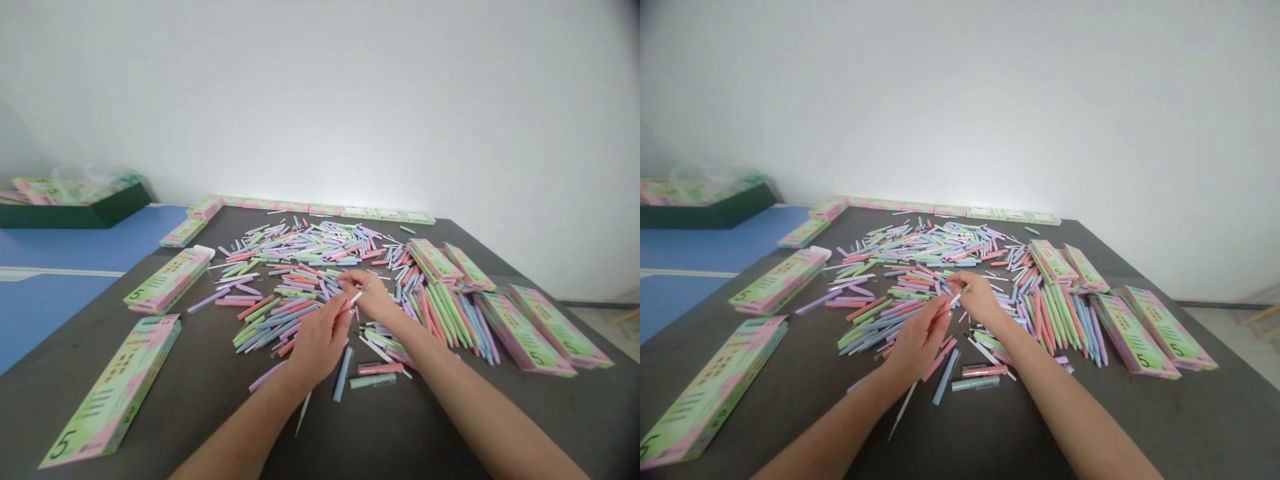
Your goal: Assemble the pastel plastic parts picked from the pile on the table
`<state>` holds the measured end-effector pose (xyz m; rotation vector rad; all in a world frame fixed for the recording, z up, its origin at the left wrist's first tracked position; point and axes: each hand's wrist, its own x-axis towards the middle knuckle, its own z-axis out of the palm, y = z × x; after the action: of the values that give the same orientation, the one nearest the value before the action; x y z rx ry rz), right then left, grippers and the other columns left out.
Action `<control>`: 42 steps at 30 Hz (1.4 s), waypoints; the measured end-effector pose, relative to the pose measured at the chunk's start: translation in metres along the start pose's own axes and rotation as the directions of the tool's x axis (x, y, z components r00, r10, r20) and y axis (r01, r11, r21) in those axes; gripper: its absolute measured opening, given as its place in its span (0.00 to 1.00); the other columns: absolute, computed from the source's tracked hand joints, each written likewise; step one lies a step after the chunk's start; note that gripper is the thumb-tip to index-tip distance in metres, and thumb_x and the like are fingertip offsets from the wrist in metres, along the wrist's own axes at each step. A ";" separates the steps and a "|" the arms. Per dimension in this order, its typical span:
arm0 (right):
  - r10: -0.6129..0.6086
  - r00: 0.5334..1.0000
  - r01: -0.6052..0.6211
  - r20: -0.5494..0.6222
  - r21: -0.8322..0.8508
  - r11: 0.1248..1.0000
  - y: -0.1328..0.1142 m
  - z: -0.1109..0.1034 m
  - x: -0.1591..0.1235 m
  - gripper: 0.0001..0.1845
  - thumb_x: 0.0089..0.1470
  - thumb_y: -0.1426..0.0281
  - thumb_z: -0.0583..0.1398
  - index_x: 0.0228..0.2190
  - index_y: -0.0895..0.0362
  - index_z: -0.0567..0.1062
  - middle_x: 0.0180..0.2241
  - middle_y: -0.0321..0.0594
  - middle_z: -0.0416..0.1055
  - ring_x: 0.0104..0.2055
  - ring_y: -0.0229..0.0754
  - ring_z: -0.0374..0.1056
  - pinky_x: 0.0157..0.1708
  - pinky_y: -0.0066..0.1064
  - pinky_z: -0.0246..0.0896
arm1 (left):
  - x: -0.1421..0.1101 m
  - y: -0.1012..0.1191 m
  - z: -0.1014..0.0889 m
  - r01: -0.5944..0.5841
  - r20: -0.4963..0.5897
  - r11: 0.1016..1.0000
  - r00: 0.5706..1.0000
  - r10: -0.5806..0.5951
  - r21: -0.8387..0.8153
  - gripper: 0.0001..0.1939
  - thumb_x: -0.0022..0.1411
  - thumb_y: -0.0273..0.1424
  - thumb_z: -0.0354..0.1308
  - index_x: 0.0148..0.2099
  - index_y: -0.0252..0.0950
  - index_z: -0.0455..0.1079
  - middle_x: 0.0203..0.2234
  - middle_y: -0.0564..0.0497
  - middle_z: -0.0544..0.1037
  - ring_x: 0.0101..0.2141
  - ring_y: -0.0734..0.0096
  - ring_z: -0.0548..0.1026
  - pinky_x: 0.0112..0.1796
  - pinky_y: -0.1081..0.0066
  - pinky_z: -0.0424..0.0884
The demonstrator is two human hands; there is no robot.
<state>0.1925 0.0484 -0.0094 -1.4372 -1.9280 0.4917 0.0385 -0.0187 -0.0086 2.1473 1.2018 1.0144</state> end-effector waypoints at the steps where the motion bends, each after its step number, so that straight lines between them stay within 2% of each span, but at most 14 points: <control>1: -0.016 0.999 0.017 0.031 -0.051 0.999 -0.001 0.007 0.011 0.12 0.54 0.71 0.55 0.35 0.58 0.78 0.32 0.41 0.77 0.33 0.41 0.71 0.35 0.30 0.65 | 0.000 0.000 0.000 -0.006 -0.004 1.000 1.000 0.006 -0.006 0.13 0.68 0.33 0.43 0.50 0.37 0.63 0.33 0.48 0.77 0.33 0.66 0.73 0.33 0.71 0.64; 6: -0.071 0.975 0.121 0.209 -0.238 0.964 -0.014 0.038 0.052 0.11 0.51 0.74 0.57 0.32 0.57 0.81 0.36 0.44 0.78 0.41 0.45 0.71 0.43 0.32 0.61 | 0.000 0.002 -0.001 -0.008 -0.011 0.999 1.000 0.007 -0.036 0.12 0.68 0.33 0.43 0.49 0.37 0.64 0.36 0.48 0.77 0.36 0.66 0.74 0.36 0.70 0.65; 10: -0.087 0.950 0.188 0.299 -0.325 0.927 -0.019 0.049 0.061 0.12 0.53 0.73 0.56 0.32 0.57 0.81 0.37 0.45 0.78 0.42 0.46 0.70 0.45 0.32 0.59 | 0.001 0.002 -0.002 0.007 -0.033 0.998 0.999 -0.008 -0.055 0.13 0.68 0.33 0.43 0.49 0.37 0.64 0.36 0.48 0.77 0.36 0.66 0.75 0.36 0.70 0.66; 16: -0.050 0.941 0.188 0.334 -0.395 0.899 -0.022 0.053 0.059 0.12 0.55 0.70 0.56 0.32 0.58 0.80 0.36 0.48 0.77 0.41 0.46 0.70 0.43 0.31 0.59 | -0.001 0.001 -0.001 -0.002 -0.047 0.999 0.999 0.000 -0.048 0.15 0.68 0.34 0.43 0.51 0.36 0.65 0.37 0.46 0.78 0.37 0.65 0.75 0.36 0.68 0.67; 20: -0.030 0.955 0.140 0.294 -0.362 0.922 -0.020 0.052 0.061 0.08 0.48 0.74 0.59 0.28 0.59 0.79 0.33 0.48 0.75 0.37 0.45 0.69 0.40 0.31 0.58 | 0.000 0.001 -0.001 -0.003 -0.045 0.999 0.999 0.001 -0.049 0.15 0.68 0.34 0.43 0.51 0.36 0.65 0.38 0.46 0.78 0.37 0.65 0.75 0.36 0.69 0.66; 23: -0.018 0.980 0.072 0.197 -0.271 0.960 -0.018 0.045 0.056 0.06 0.44 0.75 0.59 0.26 0.60 0.78 0.30 0.46 0.74 0.36 0.44 0.67 0.37 0.30 0.58 | 0.000 0.001 -0.001 -0.006 -0.045 0.998 0.999 0.003 -0.066 0.14 0.68 0.33 0.43 0.51 0.36 0.65 0.38 0.46 0.78 0.37 0.65 0.75 0.37 0.69 0.66; 25: 0.014 0.993 0.008 0.120 -0.179 0.984 -0.016 0.035 0.045 0.07 0.45 0.72 0.59 0.27 0.61 0.77 0.27 0.43 0.72 0.31 0.42 0.66 0.32 0.29 0.58 | 0.001 0.001 -0.001 -0.008 -0.047 0.997 0.999 0.004 -0.073 0.14 0.68 0.32 0.44 0.51 0.36 0.65 0.37 0.47 0.78 0.37 0.66 0.75 0.37 0.70 0.66; 30: 0.119 0.992 -0.122 0.035 0.140 0.983 -0.014 -0.002 -0.004 0.15 0.51 0.61 0.55 0.30 0.60 0.73 0.18 0.32 0.64 0.17 0.33 0.57 0.18 0.24 0.51 | 0.000 -0.001 -0.002 0.006 -0.045 0.999 0.999 -0.008 -0.034 0.12 0.67 0.31 0.45 0.49 0.37 0.65 0.32 0.49 0.77 0.33 0.67 0.74 0.33 0.71 0.64; 31: 0.180 0.983 -0.179 0.030 0.330 0.927 -0.014 -0.009 -0.013 0.13 0.49 0.61 0.57 0.28 0.59 0.72 0.16 0.30 0.62 0.15 0.31 0.54 0.16 0.24 0.48 | 0.000 -0.002 -0.003 -0.003 -0.058 0.999 0.998 0.000 -0.042 0.12 0.67 0.31 0.45 0.49 0.37 0.65 0.33 0.49 0.77 0.34 0.67 0.74 0.34 0.71 0.64; 33: 0.242 0.969 -0.220 0.041 0.582 0.783 -0.013 -0.020 -0.030 0.11 0.46 0.62 0.60 0.24 0.58 0.69 0.14 0.28 0.60 0.13 0.29 0.50 0.14 0.23 0.43 | 0.000 -0.003 -0.003 -0.027 -0.101 0.998 0.995 0.020 -0.060 0.12 0.67 0.31 0.45 0.49 0.37 0.65 0.34 0.49 0.77 0.34 0.68 0.73 0.35 0.71 0.65; 34: 0.259 0.965 -0.216 0.036 0.669 0.711 -0.012 -0.023 -0.036 0.10 0.45 0.63 0.60 0.23 0.57 0.68 0.14 0.27 0.60 0.13 0.29 0.48 0.14 0.23 0.42 | 0.000 -0.004 -0.004 -0.036 -0.112 0.997 0.993 0.028 -0.066 0.12 0.67 0.32 0.46 0.49 0.37 0.65 0.33 0.49 0.77 0.34 0.68 0.73 0.35 0.71 0.65; 36: 0.261 0.965 -0.173 0.001 0.754 0.634 -0.009 -0.027 -0.045 0.09 0.46 0.65 0.60 0.22 0.57 0.67 0.14 0.28 0.61 0.13 0.28 0.48 0.14 0.23 0.42 | 0.001 -0.006 -0.004 -0.042 -0.123 0.997 0.992 0.033 -0.066 0.13 0.66 0.33 0.47 0.50 0.37 0.66 0.33 0.49 0.77 0.34 0.68 0.73 0.35 0.71 0.65; 39: 0.230 0.970 -0.081 -0.075 0.797 0.599 -0.002 -0.030 -0.053 0.07 0.50 0.66 0.59 0.25 0.57 0.68 0.17 0.29 0.64 0.15 0.30 0.52 0.16 0.24 0.46 | 0.001 -0.007 -0.004 -0.069 -0.090 0.995 0.994 0.063 -0.068 0.13 0.67 0.33 0.47 0.50 0.37 0.66 0.34 0.49 0.77 0.35 0.69 0.74 0.36 0.71 0.66; 42: 0.194 0.972 -0.016 -0.134 0.785 0.619 0.003 -0.036 -0.059 0.06 0.52 0.66 0.59 0.29 0.56 0.69 0.19 0.31 0.66 0.17 0.32 0.56 0.19 0.26 0.51 | 0.001 -0.008 -0.004 -0.100 -0.065 0.994 0.993 0.097 -0.051 0.14 0.67 0.32 0.47 0.51 0.37 0.66 0.37 0.48 0.77 0.36 0.69 0.74 0.38 0.70 0.67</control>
<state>0.2297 -0.0092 -0.0037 -0.9485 -1.1850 1.0444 0.0317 -0.0133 -0.0113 2.1655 1.0922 1.1510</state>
